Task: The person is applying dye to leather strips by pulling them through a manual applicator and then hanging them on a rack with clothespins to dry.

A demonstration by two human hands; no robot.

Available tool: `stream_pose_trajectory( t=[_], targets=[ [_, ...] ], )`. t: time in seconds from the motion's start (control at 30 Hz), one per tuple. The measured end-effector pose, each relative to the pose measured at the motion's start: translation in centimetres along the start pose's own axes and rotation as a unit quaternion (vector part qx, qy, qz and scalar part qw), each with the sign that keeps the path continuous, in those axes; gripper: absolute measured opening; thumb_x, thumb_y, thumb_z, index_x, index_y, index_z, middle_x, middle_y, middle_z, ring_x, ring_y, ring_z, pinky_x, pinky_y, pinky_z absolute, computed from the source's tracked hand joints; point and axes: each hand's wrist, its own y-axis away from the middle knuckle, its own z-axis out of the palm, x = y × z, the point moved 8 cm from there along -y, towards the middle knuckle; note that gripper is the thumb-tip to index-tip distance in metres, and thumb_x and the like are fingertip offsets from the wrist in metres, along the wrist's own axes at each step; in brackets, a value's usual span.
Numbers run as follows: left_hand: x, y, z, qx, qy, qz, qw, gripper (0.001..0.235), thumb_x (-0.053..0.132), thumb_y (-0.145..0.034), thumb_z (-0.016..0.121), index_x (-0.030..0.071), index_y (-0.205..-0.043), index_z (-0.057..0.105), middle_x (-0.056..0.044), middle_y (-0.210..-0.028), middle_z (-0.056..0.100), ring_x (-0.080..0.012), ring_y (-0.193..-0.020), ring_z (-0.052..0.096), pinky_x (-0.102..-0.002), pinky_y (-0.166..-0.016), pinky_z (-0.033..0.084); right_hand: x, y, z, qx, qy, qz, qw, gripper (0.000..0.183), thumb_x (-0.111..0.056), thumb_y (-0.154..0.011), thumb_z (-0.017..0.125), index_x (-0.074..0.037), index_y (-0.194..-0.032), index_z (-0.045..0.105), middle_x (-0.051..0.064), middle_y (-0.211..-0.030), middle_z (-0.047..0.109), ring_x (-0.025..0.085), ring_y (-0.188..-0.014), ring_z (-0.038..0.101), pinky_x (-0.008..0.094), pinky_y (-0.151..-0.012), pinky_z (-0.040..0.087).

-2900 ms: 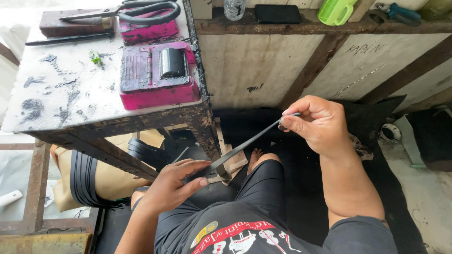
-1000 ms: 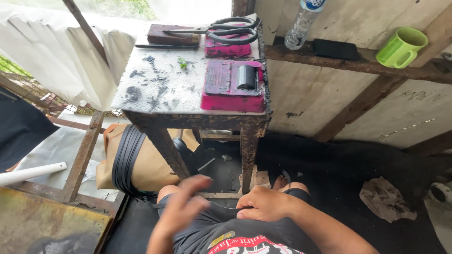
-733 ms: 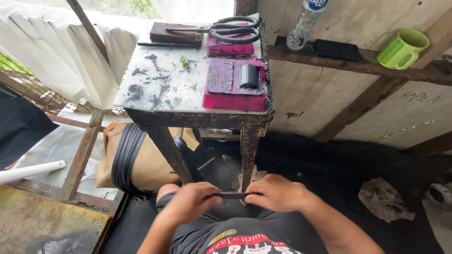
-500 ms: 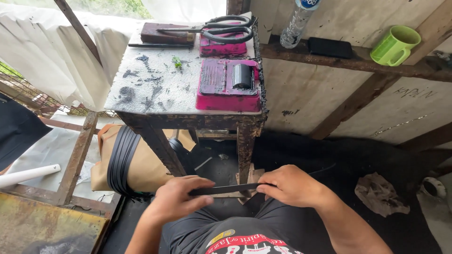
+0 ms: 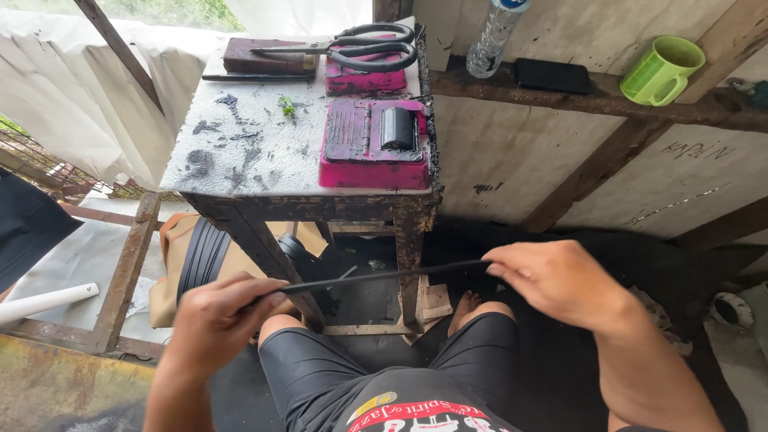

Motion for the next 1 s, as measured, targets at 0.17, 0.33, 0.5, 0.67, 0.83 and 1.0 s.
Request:
stream_pose_trajectory(
  t=[0.17,0.33,0.5,0.67,0.83,1.0],
  targets=[
    [0.9,-1.3,-5.3,0.062,-0.008,0.015,0.998,0.013,0.012,-0.088,0.077,0.009,-0.101,0.076,0.000,-0.080,0.069,-0.0097,-0.059,0.057,-0.025,-0.056,0.046,-2.9,-1.6,-6.9,0.079,0.003,-0.044,0.996,0.019,-0.012,-0.092,0.071,-0.009,-0.109,0.076,0.001,-0.098,0.080,0.013,-0.081,0.075,0.028,-0.079,0.057],
    [0.8,-2.0,-9.7,0.098,-0.007,0.026,0.995,0.019,-0.002,-0.091,0.075,-0.002,-0.110,0.075,-0.012,-0.094,0.071,-0.0163,-0.076,0.064,-0.027,-0.068,0.050,-4.9,-2.8,-10.6,0.149,-0.005,-0.105,0.983,0.024,0.004,-0.095,0.071,0.000,-0.118,0.073,0.002,-0.074,0.065,0.015,-0.061,0.054,0.029,-0.065,0.051],
    [0.8,-3.1,-13.0,0.139,-0.049,0.072,0.986,0.018,-0.013,-0.100,0.078,-0.012,-0.118,0.074,-0.023,-0.101,0.070,-0.0216,-0.079,0.062,-0.031,-0.073,0.049,-7.1,-4.6,-12.8,0.229,0.106,-0.149,0.956,0.021,0.006,-0.101,0.079,0.001,-0.121,0.077,0.007,-0.097,0.076,0.022,-0.066,0.056,0.037,-0.071,0.050],
    [-6.6,-3.9,-15.9,0.141,-0.086,0.046,0.985,0.019,-0.008,-0.119,0.073,-0.014,-0.137,0.073,-0.025,-0.112,0.062,-0.0294,-0.098,0.059,-0.035,-0.086,0.045,-7.4,-7.7,-13.2,0.247,0.134,-0.153,0.948,0.015,-0.002,-0.107,0.078,-0.003,-0.121,0.075,0.009,-0.101,0.075,0.028,-0.081,0.062,0.039,-0.082,0.054],
    [-11.1,-6.6,-17.9,0.140,-0.081,0.047,0.986,0.017,-0.009,-0.134,0.066,-0.017,-0.149,0.066,-0.028,-0.124,0.059,-0.0324,-0.110,0.055,-0.039,-0.095,0.043,-8.4,-11.5,-13.2,0.240,0.074,-0.191,0.949,0.011,0.003,-0.103,0.079,-0.001,-0.112,0.076,0.011,-0.101,0.078,0.028,-0.092,0.074,0.044,-0.089,0.052],
    [-9.3,-9.7,-17.8,0.146,-0.189,0.057,0.969,0.016,0.000,-0.127,0.081,-0.007,-0.141,0.082,-0.020,-0.111,0.070,-0.0312,-0.112,0.064,-0.038,-0.095,0.049,-7.4,-14.4,-12.0,0.251,0.103,-0.206,0.940,0.011,-0.001,-0.100,0.086,-0.004,-0.109,0.082,0.006,-0.088,0.064,0.028,-0.083,0.061,0.044,-0.080,0.050]
  ],
)
